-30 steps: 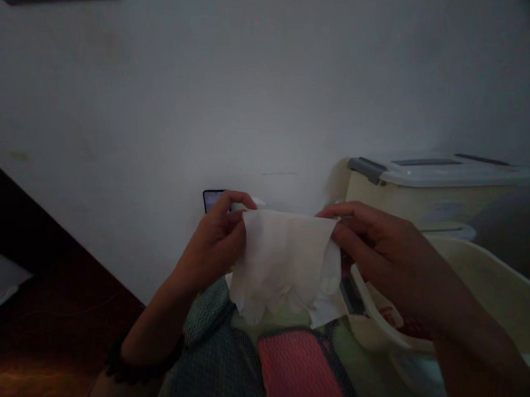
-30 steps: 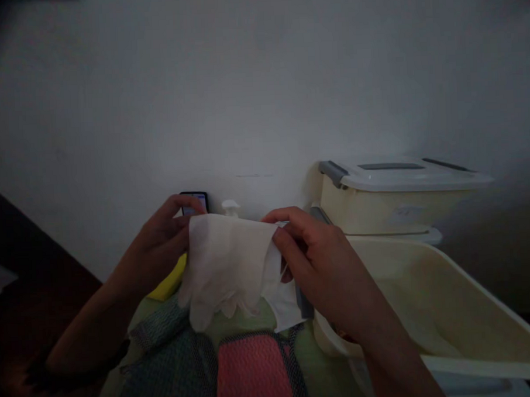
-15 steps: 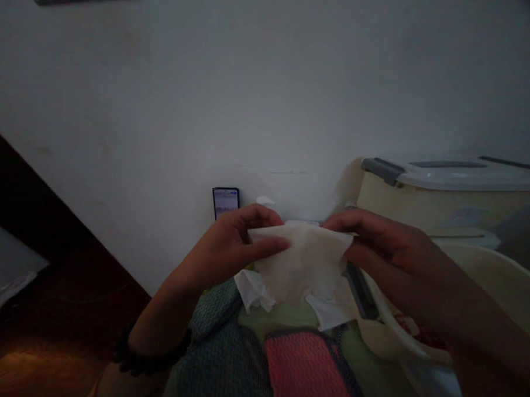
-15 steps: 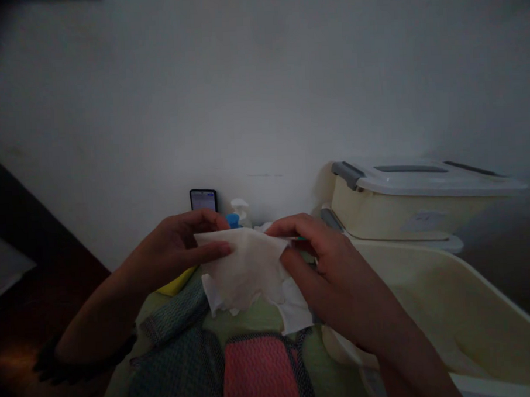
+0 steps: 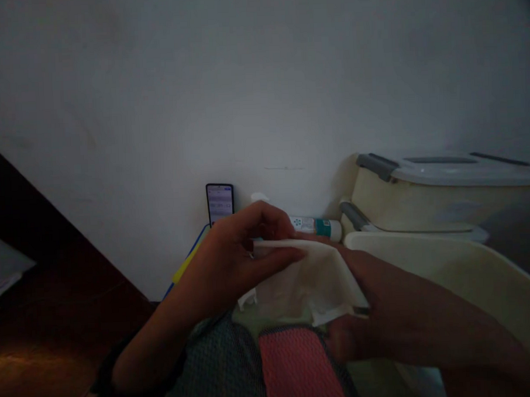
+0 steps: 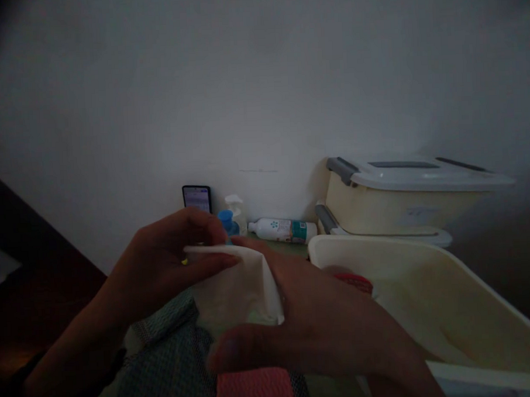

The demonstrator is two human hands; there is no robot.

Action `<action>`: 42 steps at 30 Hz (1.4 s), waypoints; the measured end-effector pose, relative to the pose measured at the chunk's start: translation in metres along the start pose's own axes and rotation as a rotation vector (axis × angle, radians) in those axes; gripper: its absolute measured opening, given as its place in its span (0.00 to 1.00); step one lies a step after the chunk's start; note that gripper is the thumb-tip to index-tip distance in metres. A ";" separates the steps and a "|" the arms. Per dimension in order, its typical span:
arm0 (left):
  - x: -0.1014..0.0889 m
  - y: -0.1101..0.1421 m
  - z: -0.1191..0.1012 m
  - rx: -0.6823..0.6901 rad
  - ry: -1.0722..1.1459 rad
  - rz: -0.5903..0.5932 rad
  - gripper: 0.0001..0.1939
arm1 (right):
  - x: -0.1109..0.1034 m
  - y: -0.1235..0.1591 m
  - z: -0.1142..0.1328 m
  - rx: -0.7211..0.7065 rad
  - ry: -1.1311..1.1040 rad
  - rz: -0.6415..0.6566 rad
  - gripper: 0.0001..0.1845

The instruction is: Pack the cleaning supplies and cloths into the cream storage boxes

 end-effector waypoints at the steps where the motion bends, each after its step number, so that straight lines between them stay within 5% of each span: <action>1: 0.000 0.000 0.001 -0.015 0.008 -0.007 0.08 | 0.002 -0.002 0.001 -0.002 -0.059 0.053 0.32; 3: 0.000 -0.001 0.004 -0.024 0.038 0.018 0.08 | 0.002 -0.006 0.002 0.025 -0.089 0.103 0.24; 6: 0.002 -0.002 0.011 -0.021 0.112 0.099 0.08 | -0.006 -0.006 0.001 0.071 0.088 -0.001 0.15; 11: 0.014 -0.008 0.025 -0.158 0.260 0.203 0.09 | -0.026 0.011 -0.006 0.084 0.223 -0.101 0.12; 21: 0.060 -0.017 0.042 -0.302 0.170 0.405 0.10 | -0.092 0.102 -0.058 0.373 0.667 -0.489 0.14; 27: 0.092 -0.008 0.051 -0.315 0.080 0.494 0.14 | -0.089 0.122 -0.102 0.601 0.813 -0.120 0.23; 31: 0.113 -0.003 0.053 -0.337 0.270 0.504 0.20 | -0.080 0.124 -0.122 0.743 0.770 0.012 0.23; 37: 0.132 -0.005 0.047 -0.441 0.635 0.545 0.27 | -0.060 0.119 -0.124 0.644 0.543 0.296 0.14; 42: 0.136 -0.004 0.051 -0.501 0.818 0.537 0.27 | -0.066 0.124 -0.114 0.554 0.275 0.342 0.29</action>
Point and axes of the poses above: each hand's wrist, its own y-axis away from the middle knuckle, its own x-axis out of the palm, z = x × y, the point moved 3 cm from there along -y, towards the middle knuckle, and after that the axes turned 15 degrees about z, right-handed, at the moved point
